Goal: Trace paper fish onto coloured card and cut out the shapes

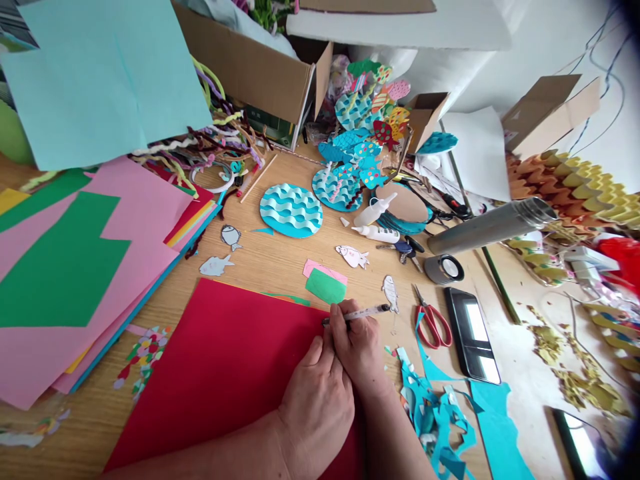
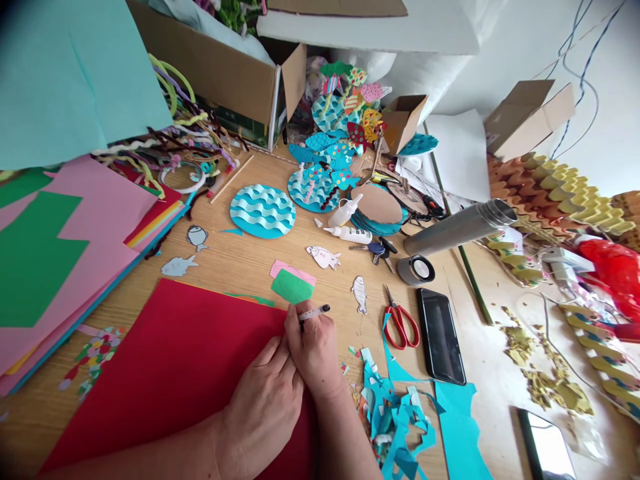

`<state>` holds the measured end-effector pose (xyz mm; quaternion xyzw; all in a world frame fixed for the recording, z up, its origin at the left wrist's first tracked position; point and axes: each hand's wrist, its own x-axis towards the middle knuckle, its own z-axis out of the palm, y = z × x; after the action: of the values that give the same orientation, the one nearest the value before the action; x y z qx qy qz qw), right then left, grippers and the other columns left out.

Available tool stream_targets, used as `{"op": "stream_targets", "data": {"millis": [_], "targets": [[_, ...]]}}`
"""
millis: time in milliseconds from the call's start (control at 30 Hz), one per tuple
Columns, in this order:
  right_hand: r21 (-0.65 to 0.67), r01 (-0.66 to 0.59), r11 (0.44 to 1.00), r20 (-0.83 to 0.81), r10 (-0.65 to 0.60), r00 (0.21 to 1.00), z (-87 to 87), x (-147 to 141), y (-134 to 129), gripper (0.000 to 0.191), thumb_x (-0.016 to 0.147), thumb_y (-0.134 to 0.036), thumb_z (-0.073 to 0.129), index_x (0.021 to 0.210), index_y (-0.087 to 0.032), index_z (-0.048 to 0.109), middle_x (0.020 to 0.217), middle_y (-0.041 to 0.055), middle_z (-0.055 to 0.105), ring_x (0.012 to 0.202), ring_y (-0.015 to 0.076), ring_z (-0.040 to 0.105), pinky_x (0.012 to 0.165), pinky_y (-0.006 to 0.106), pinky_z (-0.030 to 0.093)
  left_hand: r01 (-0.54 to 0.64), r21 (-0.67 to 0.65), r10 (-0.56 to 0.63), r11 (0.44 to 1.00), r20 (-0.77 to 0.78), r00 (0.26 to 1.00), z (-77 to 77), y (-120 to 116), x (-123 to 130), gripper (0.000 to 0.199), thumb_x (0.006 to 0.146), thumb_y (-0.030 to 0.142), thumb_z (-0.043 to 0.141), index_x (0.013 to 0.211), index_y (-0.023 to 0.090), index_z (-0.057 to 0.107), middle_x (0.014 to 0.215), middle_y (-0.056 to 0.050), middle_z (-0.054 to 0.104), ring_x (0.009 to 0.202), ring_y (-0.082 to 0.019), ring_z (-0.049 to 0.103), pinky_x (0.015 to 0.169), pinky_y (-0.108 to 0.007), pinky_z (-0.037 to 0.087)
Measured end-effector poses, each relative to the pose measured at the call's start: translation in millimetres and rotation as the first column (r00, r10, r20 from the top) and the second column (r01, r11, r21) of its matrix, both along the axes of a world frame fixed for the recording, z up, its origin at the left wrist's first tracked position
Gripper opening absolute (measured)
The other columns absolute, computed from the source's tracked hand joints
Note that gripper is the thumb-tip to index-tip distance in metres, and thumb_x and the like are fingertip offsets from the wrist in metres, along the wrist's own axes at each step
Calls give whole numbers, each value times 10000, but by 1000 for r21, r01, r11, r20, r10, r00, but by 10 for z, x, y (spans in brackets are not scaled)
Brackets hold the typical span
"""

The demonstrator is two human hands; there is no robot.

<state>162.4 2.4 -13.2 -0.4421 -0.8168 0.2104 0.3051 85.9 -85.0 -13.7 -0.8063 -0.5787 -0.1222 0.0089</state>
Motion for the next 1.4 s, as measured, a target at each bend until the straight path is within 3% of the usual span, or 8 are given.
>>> {"op": "stream_targets", "data": {"millis": [333,467,600,733,967,1167,1267,1400], "targets": [[-1,2,1000,-12,-2,1000,8,-1,1,255,940,-199,460,691,-214,405,536,-72,388,447,82,381,478,228,305,2,3,-2,1000,2,1000,-11,-4,5,428,818,233,517,1198,80,642,1253,-115,636,1170,-270,538,1025,-380,377],[30,126,992,-141,-121,983,24,0,-37,261,938,-200,463,685,-213,404,546,-68,402,460,83,381,478,226,314,-9,25,9,1000,-7,1000,-36,-1,10,423,828,230,504,1194,69,642,1229,-142,645,1169,-275,551,1002,-383,395],[-17,267,963,-285,-261,922,65,27,-50,228,944,-263,473,725,-201,464,578,-48,470,488,93,436,477,227,343,16,-11,-17,1000,-54,998,-20,22,-27,402,836,228,496,1150,39,662,1245,-204,618,1186,-303,550,993,-400,403],[-115,395,912,-462,-401,791,238,90,-25,264,929,-362,508,727,-195,487,558,-56,443,471,90,402,452,225,330,93,-168,-95,981,-7,995,160,83,-117,373,848,224,475,1076,9,678,1271,-262,575,1201,-333,536,990,-431,407],[-237,427,873,-645,-470,602,671,347,-328,264,847,-428,624,800,-188,523,526,-75,454,413,75,400,385,194,318,130,-448,-98,885,95,991,666,369,-255,358,904,239,364,940,77,682,947,-188,701,952,-293,640,881,-433,452],[-407,382,829,-692,-553,463,439,475,-747,274,822,-421,648,774,-175,537,516,-68,459,411,76,407,367,187,315,211,-684,-161,698,137,977,860,911,-414,397,934,480,429,1007,152,640,997,-78,685,909,-197,635,856,-407,470],[-428,304,851,-705,-525,478,290,410,-851,260,842,-413,612,798,-160,567,567,-41,515,421,82,431,367,195,338,244,-753,-152,611,191,970,885,1059,-475,681,958,541,145,878,132,684,982,-78,703,912,-206,634,874,-346,451],[-397,274,876,-606,-474,639,144,235,-884,248,854,-414,581,871,-166,572,648,-2,610,466,108,508,410,218,408,292,-787,-135,543,262,956,874,1107,-517,846,912,550,-9,856,99,704,1008,-127,708,919,-210,623,874,-291,433]]}}
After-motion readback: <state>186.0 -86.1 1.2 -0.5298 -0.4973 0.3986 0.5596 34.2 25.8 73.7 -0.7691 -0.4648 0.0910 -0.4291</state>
